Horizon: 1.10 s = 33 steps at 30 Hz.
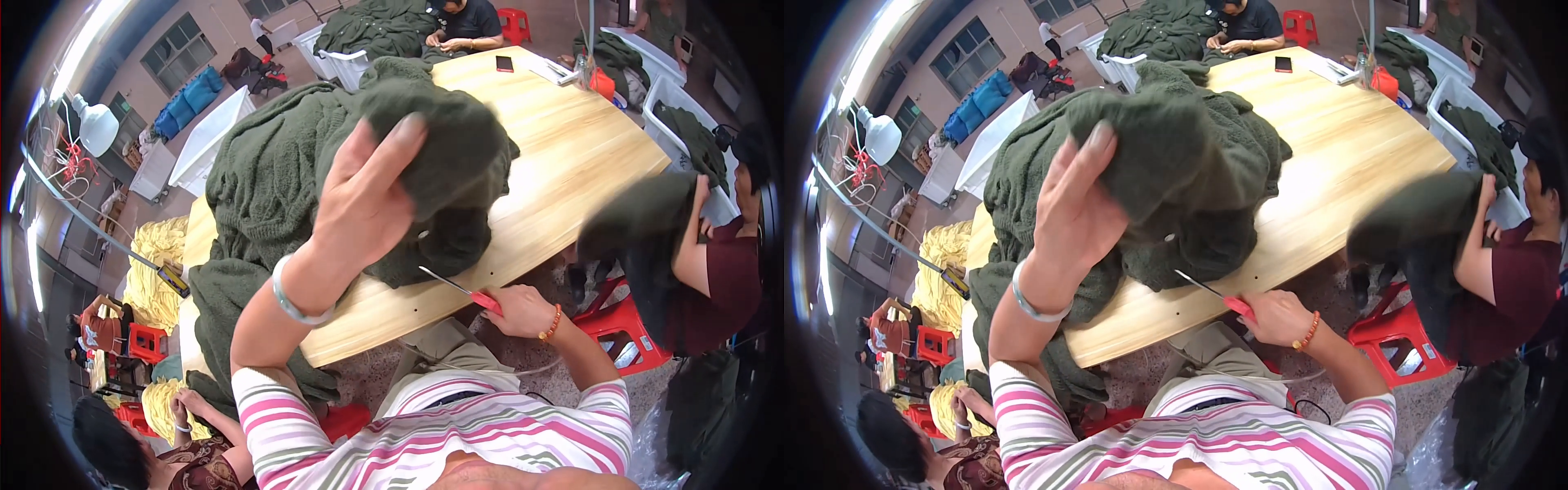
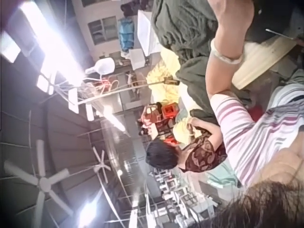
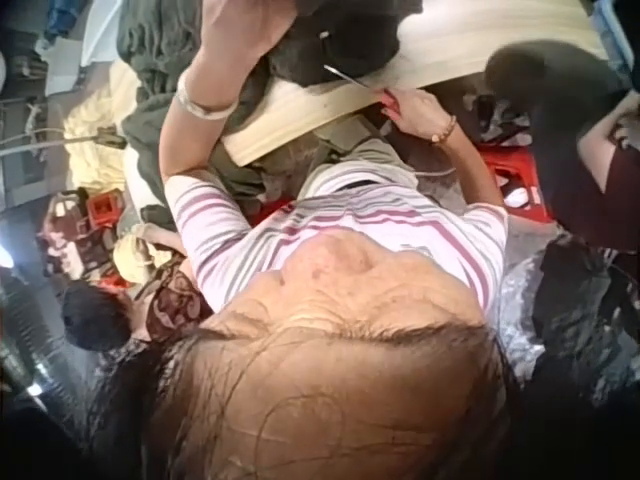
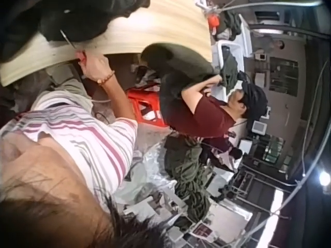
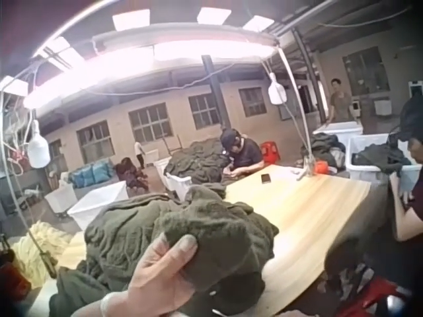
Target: Trim loose threads from green knitted garments using small hand-held thread nippers.
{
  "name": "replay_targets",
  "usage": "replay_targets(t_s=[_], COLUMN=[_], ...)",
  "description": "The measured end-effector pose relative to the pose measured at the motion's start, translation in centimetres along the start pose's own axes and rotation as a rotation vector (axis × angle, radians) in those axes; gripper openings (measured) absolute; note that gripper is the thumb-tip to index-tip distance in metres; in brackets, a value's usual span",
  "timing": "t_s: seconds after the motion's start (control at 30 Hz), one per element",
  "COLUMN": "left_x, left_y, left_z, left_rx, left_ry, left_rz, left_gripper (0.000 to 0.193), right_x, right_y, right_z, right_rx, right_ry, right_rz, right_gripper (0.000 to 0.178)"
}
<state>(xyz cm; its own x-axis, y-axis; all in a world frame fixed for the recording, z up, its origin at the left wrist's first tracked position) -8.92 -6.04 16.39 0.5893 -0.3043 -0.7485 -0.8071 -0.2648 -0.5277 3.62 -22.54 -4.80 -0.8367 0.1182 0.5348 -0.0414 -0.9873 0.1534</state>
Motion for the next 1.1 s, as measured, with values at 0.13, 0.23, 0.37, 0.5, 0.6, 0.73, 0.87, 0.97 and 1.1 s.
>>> replay_targets(t_s=[0.13,0.23,0.37,0.5,0.6,0.73,0.87,0.97,1.1], left_x=[-2.7,-6.0,-17.9,-18.9,-16.5,-12.4,-5.1,0.5,1.4], left_y=[-4.6,-7.4,-6.8,-3.8,-2.1,1.5,10.8,12.2,14.0], left_z=[-6.4,-8.6,-2.1,-0.6,3.6,18.3,30.1,24.4,21.5], left_rx=[0.169,0.334,-0.080,-0.450,-0.427,-1.009,-0.959,-1.002,-0.880], left_ry=[-0.083,-0.329,-1.033,-0.868,-0.596,-0.634,-0.090,-0.489,-1.251], left_rz=[-0.161,-0.422,-0.875,-0.865,-0.590,-0.456,0.240,0.229,0.060], left_gripper=[0.031,0.041,0.022,0.021,0.019,0.045,0.034,0.042,0.054], right_x=[1.2,-0.3,-2.3,-2.4,-1.7,-3.6,-4.5,-6.3,-6.7], right_y=[-2.0,-2.7,-2.2,-1.1,-2.3,-8.5,-12.9,-10.6,-6.7], right_z=[2.4,5.3,11.5,16.4,19.0,18.7,13.4,9.9,6.7], right_rx=[-0.177,-0.381,-0.804,-0.945,-0.936,-0.652,-0.124,-0.102,-0.320], right_ry=[-0.059,-0.018,-0.192,-0.042,0.031,0.161,0.210,-0.052,-0.255], right_rz=[0.158,-0.044,0.037,0.064,0.058,0.119,0.018,-0.076,-0.018], right_gripper=[0.038,0.036,0.033,0.032,0.035,0.036,0.031,0.037,0.042])
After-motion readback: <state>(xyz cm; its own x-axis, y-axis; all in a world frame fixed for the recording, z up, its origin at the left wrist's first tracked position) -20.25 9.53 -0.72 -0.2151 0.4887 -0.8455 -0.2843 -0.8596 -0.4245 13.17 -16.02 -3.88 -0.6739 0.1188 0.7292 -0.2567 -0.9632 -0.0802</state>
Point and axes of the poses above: each hand's wrist, its own y-axis away from the middle knuckle, its own z-axis out of the back of the hand, x = y × z, the point moved 2 cm from there along -y, towards the middle knuckle, and after that the axes turned 6 degrees about x, right-handed, at the moved point
